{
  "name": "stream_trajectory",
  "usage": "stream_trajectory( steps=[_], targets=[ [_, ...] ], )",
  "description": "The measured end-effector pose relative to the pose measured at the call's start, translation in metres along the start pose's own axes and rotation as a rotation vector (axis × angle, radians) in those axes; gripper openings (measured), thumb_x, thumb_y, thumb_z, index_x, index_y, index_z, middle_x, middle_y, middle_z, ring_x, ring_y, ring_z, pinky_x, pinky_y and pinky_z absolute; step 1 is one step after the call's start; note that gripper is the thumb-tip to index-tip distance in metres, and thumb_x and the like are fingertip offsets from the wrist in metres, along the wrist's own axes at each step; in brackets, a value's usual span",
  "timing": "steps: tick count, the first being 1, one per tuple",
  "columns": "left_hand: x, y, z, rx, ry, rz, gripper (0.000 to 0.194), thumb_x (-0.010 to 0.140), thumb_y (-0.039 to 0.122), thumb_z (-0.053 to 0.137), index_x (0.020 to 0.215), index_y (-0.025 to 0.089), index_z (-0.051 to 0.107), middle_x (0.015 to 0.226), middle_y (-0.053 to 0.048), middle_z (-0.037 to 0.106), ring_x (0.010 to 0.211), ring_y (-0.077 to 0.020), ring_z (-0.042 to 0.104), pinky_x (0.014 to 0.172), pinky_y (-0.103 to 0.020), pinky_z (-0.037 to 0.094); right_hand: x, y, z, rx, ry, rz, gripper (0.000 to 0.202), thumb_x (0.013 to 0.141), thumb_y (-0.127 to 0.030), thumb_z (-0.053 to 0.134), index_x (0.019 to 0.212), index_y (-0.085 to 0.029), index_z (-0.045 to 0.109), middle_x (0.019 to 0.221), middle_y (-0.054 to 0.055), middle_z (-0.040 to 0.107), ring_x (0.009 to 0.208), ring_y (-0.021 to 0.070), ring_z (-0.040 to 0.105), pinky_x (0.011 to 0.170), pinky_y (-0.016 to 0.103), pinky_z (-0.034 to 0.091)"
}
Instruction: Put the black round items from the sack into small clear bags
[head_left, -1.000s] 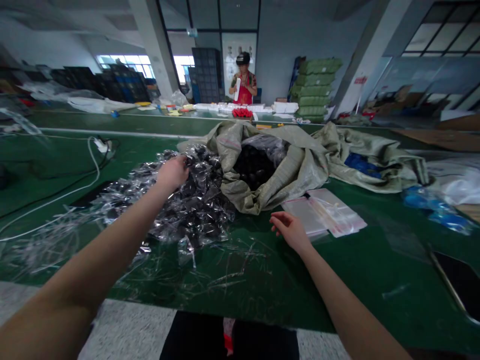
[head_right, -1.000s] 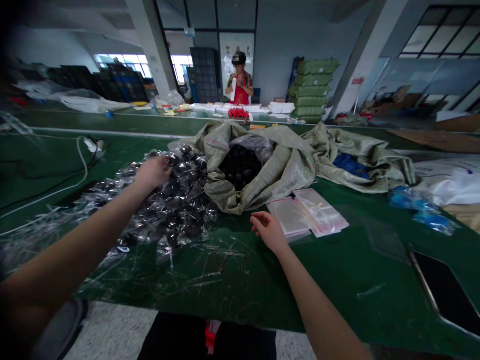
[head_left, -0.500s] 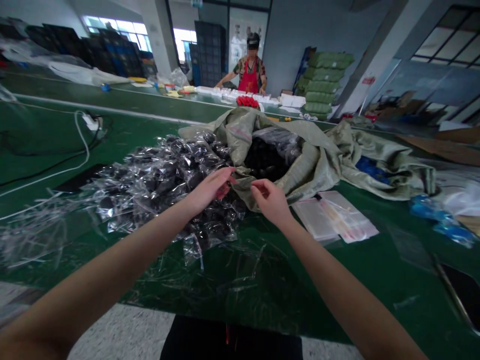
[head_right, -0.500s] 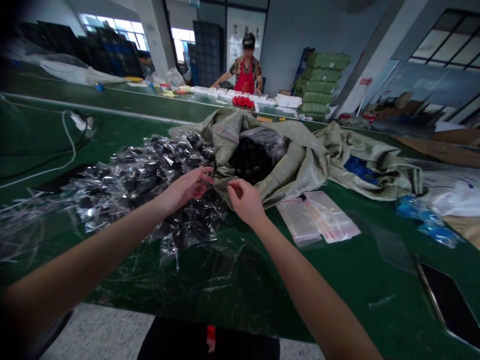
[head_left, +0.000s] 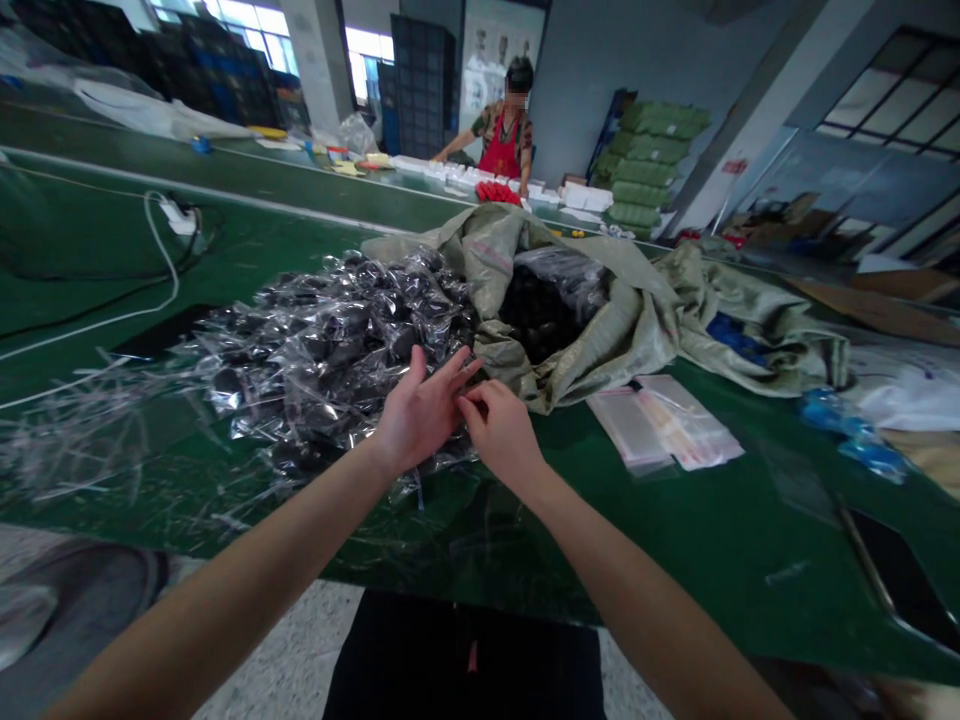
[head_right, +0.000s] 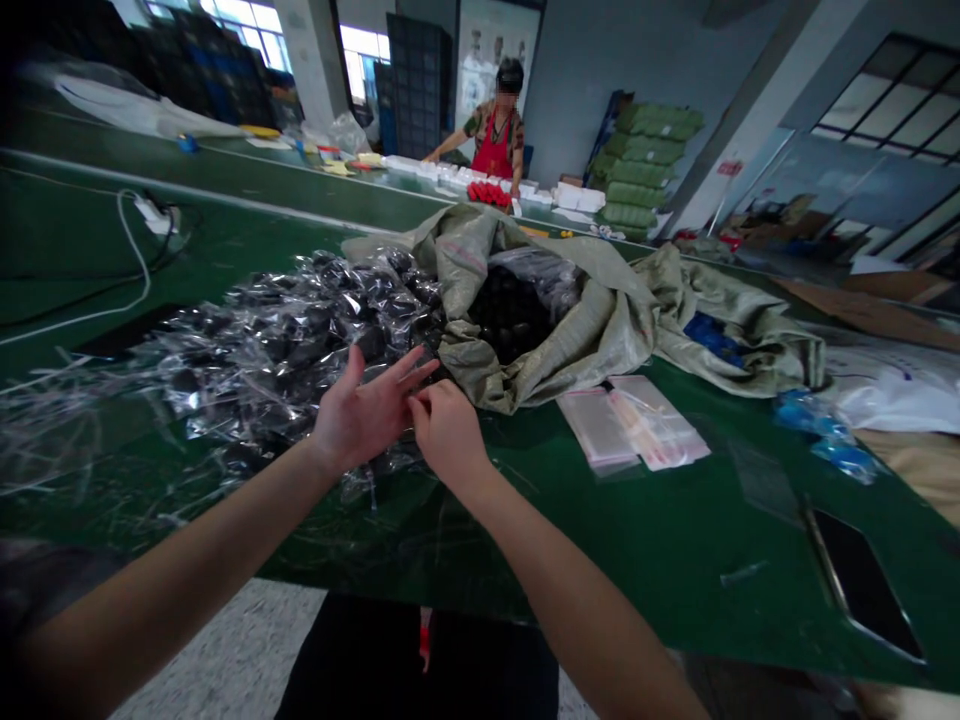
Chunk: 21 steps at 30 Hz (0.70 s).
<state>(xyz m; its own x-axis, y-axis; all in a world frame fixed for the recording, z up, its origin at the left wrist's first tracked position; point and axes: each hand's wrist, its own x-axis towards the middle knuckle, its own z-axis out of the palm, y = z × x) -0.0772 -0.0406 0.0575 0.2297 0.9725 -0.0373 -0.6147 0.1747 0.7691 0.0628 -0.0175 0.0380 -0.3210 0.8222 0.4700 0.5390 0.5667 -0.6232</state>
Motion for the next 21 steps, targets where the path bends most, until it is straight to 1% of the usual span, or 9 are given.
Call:
stream_trajectory(
  steps=[2, 5, 8, 10, 13, 15, 17, 19, 21],
  targets=[
    [-0.009, 0.003, -0.003, 0.019, -0.010, 0.002, 0.080, 0.082, 0.080, 0.033, 0.136, 0.024, 0.054, 0.140, -0.013, 0.053, 0.125, -0.0333, 0.050, 0.098, -0.046, 0.043, -0.003, 0.008, -0.007, -0.055, 0.050, 0.055, 0.016, 0.091, -0.022, 0.055, 0.076, -0.020, 0.059, 0.080, 0.006, 0.061, 0.081, 0.0200, 0.058, 0.077, 0.033, 0.046],
    [-0.023, 0.005, -0.003, 0.035, -0.029, -0.043, 0.082, 0.079, 0.082, 0.034, 0.136, 0.025, 0.054, 0.138, -0.013, 0.054, 0.123, -0.0344, 0.051, 0.095, -0.047, 0.044, -0.007, 0.011, -0.017, 0.039, 0.129, 0.084, 0.016, 0.093, -0.029, 0.053, 0.082, -0.019, 0.060, 0.087, 0.006, 0.062, 0.085, 0.0194, 0.058, 0.076, 0.032, 0.047],
    [-0.033, 0.000, 0.000, 0.035, -0.089, -0.116, 0.085, 0.077, 0.084, 0.036, 0.135, 0.025, 0.055, 0.130, -0.014, 0.059, 0.117, -0.0331, 0.055, 0.093, -0.046, 0.045, -0.012, 0.002, -0.020, 0.162, 0.060, 0.039, 0.015, 0.089, -0.034, 0.060, 0.093, -0.019, 0.063, 0.096, 0.006, 0.063, 0.087, 0.0177, 0.059, 0.074, 0.029, 0.048],
    [-0.038, -0.004, 0.003, 0.044, -0.134, -0.164, 0.086, 0.076, 0.084, 0.037, 0.136, 0.026, 0.054, 0.126, -0.014, 0.061, 0.113, -0.0319, 0.057, 0.093, -0.045, 0.045, -0.016, -0.005, -0.019, 0.192, 0.017, 0.035, 0.014, 0.086, -0.032, 0.064, 0.091, -0.020, 0.066, 0.091, 0.004, 0.063, 0.081, 0.0163, 0.059, 0.071, 0.028, 0.048],
    [-0.048, -0.009, 0.004, 0.069, -0.209, -0.234, 0.084, 0.076, 0.083, 0.041, 0.138, 0.029, 0.053, 0.132, -0.013, 0.058, 0.117, -0.0331, 0.056, 0.094, -0.046, 0.044, -0.026, -0.009, -0.018, 0.253, 0.035, 0.073, 0.013, 0.087, -0.029, 0.059, 0.081, -0.021, 0.066, 0.080, 0.002, 0.063, 0.075, 0.0154, 0.058, 0.070, 0.028, 0.047],
    [-0.057, -0.010, 0.002, 0.076, -0.256, -0.277, 0.083, 0.075, 0.083, 0.043, 0.139, 0.030, 0.052, 0.140, -0.013, 0.053, 0.124, -0.0360, 0.051, 0.095, -0.047, 0.043, -0.037, -0.006, -0.022, 0.323, 0.063, 0.135, 0.014, 0.088, -0.030, 0.057, 0.080, -0.021, 0.065, 0.080, 0.002, 0.064, 0.075, 0.0157, 0.060, 0.070, 0.028, 0.048],
    [-0.066, -0.006, -0.003, 0.092, -0.292, -0.322, 0.085, 0.072, 0.084, 0.046, 0.139, 0.032, 0.051, 0.146, -0.013, 0.049, 0.130, -0.0387, 0.047, 0.096, -0.049, 0.043, -0.050, 0.001, -0.032, 0.374, 0.113, 0.229, 0.013, 0.087, -0.030, 0.057, 0.081, -0.021, 0.064, 0.081, 0.002, 0.065, 0.075, 0.0164, 0.061, 0.069, 0.028, 0.048],
    [-0.074, 0.002, -0.011, 0.159, -0.315, -0.380, 0.088, 0.068, 0.085, 0.050, 0.137, 0.030, 0.054, 0.145, -0.015, 0.050, 0.130, -0.0409, 0.047, 0.094, -0.050, 0.044, -0.064, 0.011, -0.049, 0.372, 0.160, 0.322, 0.013, 0.085, -0.031, 0.059, 0.081, -0.020, 0.065, 0.081, 0.003, 0.066, 0.074, 0.0172, 0.061, 0.067, 0.029, 0.048],
    [-0.078, 0.012, -0.022, 0.276, -0.303, -0.425, 0.088, 0.065, 0.084, 0.055, 0.129, 0.025, 0.062, 0.139, -0.018, 0.055, 0.125, -0.0424, 0.052, 0.091, -0.049, 0.047, -0.081, 0.023, -0.074, 0.293, 0.122, 0.378, 0.014, 0.085, -0.033, 0.061, 0.082, -0.021, 0.067, 0.080, 0.003, 0.066, 0.073, 0.0179, 0.060, 0.067, 0.030, 0.048]
  ],
)
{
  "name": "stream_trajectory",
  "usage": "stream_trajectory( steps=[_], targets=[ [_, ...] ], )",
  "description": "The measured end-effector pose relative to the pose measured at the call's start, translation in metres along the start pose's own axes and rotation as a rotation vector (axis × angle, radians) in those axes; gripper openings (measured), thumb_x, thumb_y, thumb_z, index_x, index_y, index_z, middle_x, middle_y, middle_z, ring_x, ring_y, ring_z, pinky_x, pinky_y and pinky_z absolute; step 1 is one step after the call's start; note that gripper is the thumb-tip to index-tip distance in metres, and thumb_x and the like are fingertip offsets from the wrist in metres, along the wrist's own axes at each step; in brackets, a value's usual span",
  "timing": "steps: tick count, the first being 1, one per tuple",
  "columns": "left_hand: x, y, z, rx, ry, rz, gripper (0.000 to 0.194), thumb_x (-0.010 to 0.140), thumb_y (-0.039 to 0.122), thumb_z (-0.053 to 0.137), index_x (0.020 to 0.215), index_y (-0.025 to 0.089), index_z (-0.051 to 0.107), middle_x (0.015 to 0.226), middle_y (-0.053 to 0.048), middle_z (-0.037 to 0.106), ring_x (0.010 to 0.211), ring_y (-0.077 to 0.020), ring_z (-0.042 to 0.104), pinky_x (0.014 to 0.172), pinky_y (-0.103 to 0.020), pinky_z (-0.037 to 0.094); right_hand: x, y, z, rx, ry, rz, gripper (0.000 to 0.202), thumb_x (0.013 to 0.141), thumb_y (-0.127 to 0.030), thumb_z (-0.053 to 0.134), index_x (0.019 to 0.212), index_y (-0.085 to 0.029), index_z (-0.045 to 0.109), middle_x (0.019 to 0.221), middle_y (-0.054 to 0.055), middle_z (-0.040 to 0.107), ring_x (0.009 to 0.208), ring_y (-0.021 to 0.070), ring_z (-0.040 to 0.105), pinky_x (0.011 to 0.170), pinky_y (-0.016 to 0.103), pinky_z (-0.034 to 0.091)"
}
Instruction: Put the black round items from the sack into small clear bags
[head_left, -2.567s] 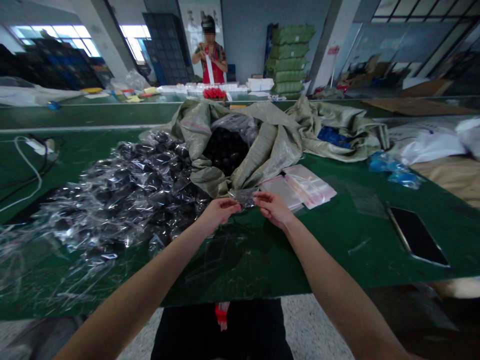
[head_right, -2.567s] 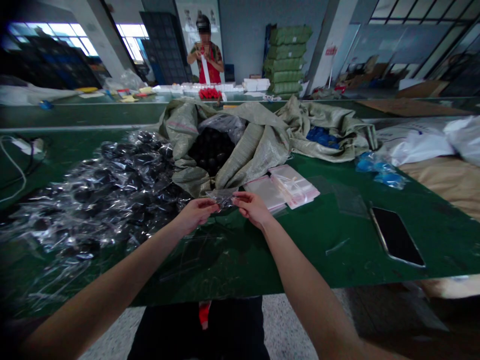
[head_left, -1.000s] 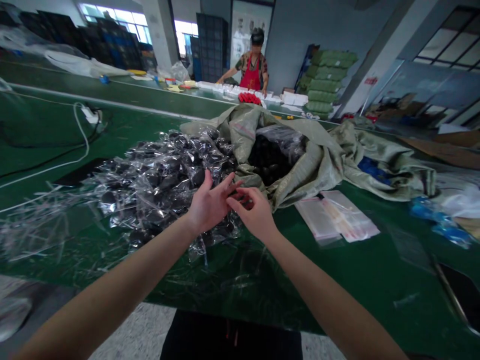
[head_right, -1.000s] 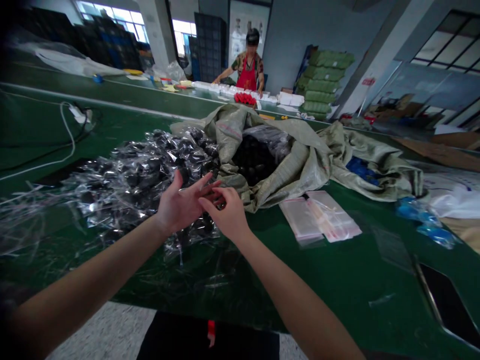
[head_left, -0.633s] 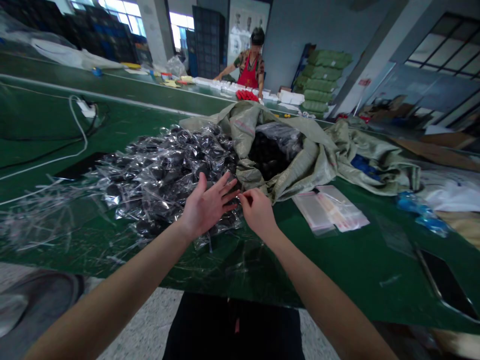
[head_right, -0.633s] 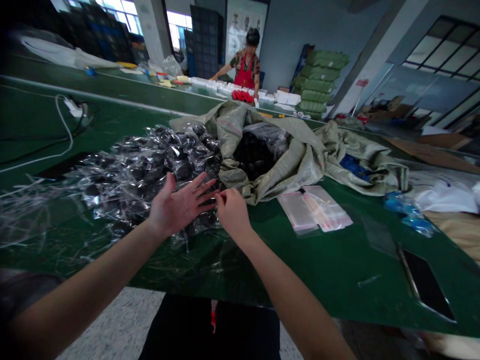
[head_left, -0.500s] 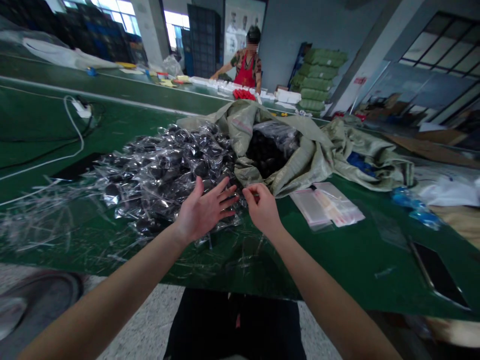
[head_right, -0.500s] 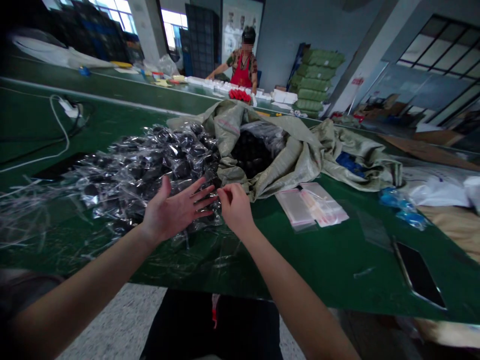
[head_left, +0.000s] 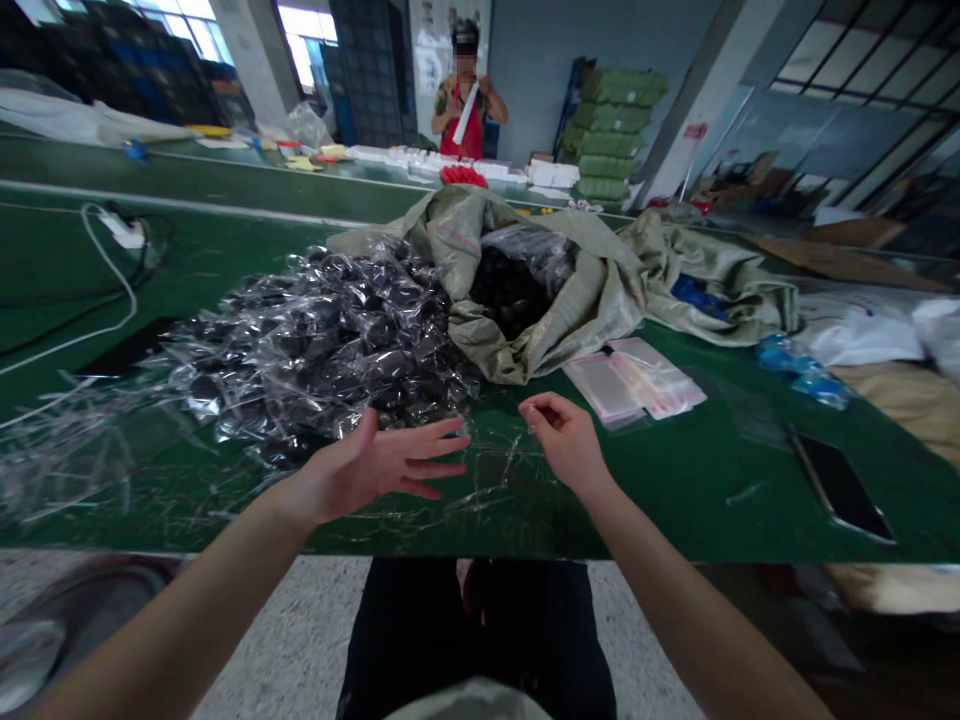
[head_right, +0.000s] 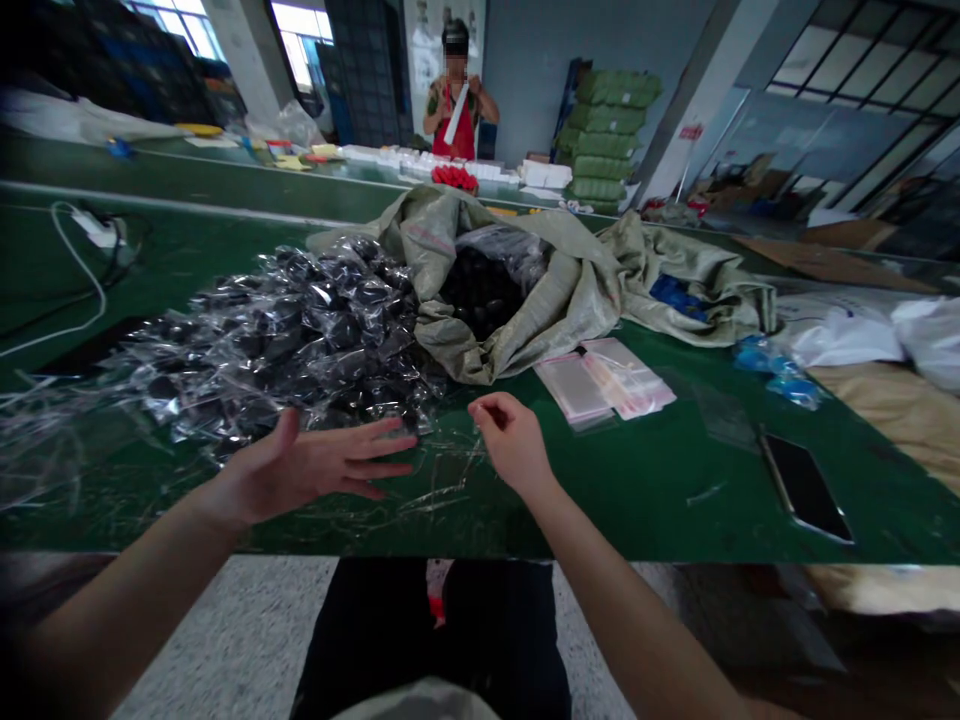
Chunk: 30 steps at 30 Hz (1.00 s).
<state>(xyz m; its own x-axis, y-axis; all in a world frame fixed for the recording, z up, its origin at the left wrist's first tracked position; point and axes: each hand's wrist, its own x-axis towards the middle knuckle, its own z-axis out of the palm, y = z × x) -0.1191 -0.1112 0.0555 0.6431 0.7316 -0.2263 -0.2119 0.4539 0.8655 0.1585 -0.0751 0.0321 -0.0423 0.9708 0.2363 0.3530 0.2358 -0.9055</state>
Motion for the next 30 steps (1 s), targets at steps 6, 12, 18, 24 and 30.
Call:
stream_trajectory(
  steps=[6, 12, 18, 24, 30],
  targets=[
    [0.014, 0.007, -0.022, 0.424, 0.242, 0.029, 0.045, 0.075, 0.051, 0.069, 0.110, 0.024, 0.072, 0.097, -0.015, 0.075, 0.083, -0.0289, 0.070, 0.072, -0.039, 0.054, -0.026, 0.017, -0.076, -0.240, -0.624, 0.092, 0.034, 0.086, -0.024, 0.059, 0.118, -0.027, 0.069, 0.097, 0.005, 0.073, 0.068, 0.0173, 0.066, 0.061, 0.031, 0.052],
    [0.065, 0.002, 0.007, 0.544, 0.049, 0.043, 0.020, 0.087, 0.034, 0.059, 0.102, 0.020, 0.059, 0.068, -0.003, 0.069, 0.046, -0.0111, 0.057, 0.042, -0.020, 0.041, -0.020, 0.010, -0.070, -0.396, -0.577, -0.068, 0.020, 0.086, -0.039, 0.065, 0.088, -0.025, 0.078, 0.109, 0.007, 0.071, 0.060, 0.0126, 0.062, 0.065, 0.030, 0.051],
    [0.089, -0.009, 0.035, 0.489, -0.201, -0.002, 0.023, 0.095, 0.038, 0.051, 0.111, 0.022, 0.044, 0.069, 0.002, 0.066, 0.044, -0.0066, 0.053, 0.040, -0.015, 0.040, -0.014, 0.004, -0.034, 0.025, -0.441, 0.156, 0.041, 0.089, -0.046, 0.059, 0.117, -0.018, 0.068, 0.078, 0.002, 0.067, 0.056, 0.0100, 0.053, 0.053, 0.024, 0.041],
    [0.103, -0.018, 0.040, 0.602, -0.201, -0.166, 0.070, 0.094, 0.041, 0.053, 0.151, 0.031, 0.013, 0.081, -0.001, 0.070, 0.040, -0.0075, 0.055, 0.037, -0.016, 0.041, -0.015, 0.027, -0.040, 0.158, -0.387, 0.201, 0.033, 0.086, -0.046, 0.062, 0.090, -0.015, 0.072, 0.064, -0.001, 0.062, 0.054, 0.0104, 0.052, 0.054, 0.025, 0.042],
    [0.140, 0.014, 0.017, 0.852, 0.110, 0.055, 0.051, 0.090, 0.047, 0.053, 0.132, 0.017, 0.052, 0.084, -0.005, 0.070, 0.057, -0.0132, 0.063, 0.046, -0.022, 0.049, -0.035, 0.026, -0.113, -0.419, -0.791, 0.006, 0.052, 0.093, -0.044, 0.053, 0.136, -0.015, 0.056, 0.146, 0.013, 0.050, 0.142, 0.0309, 0.035, 0.115, 0.048, 0.030]
  ],
)
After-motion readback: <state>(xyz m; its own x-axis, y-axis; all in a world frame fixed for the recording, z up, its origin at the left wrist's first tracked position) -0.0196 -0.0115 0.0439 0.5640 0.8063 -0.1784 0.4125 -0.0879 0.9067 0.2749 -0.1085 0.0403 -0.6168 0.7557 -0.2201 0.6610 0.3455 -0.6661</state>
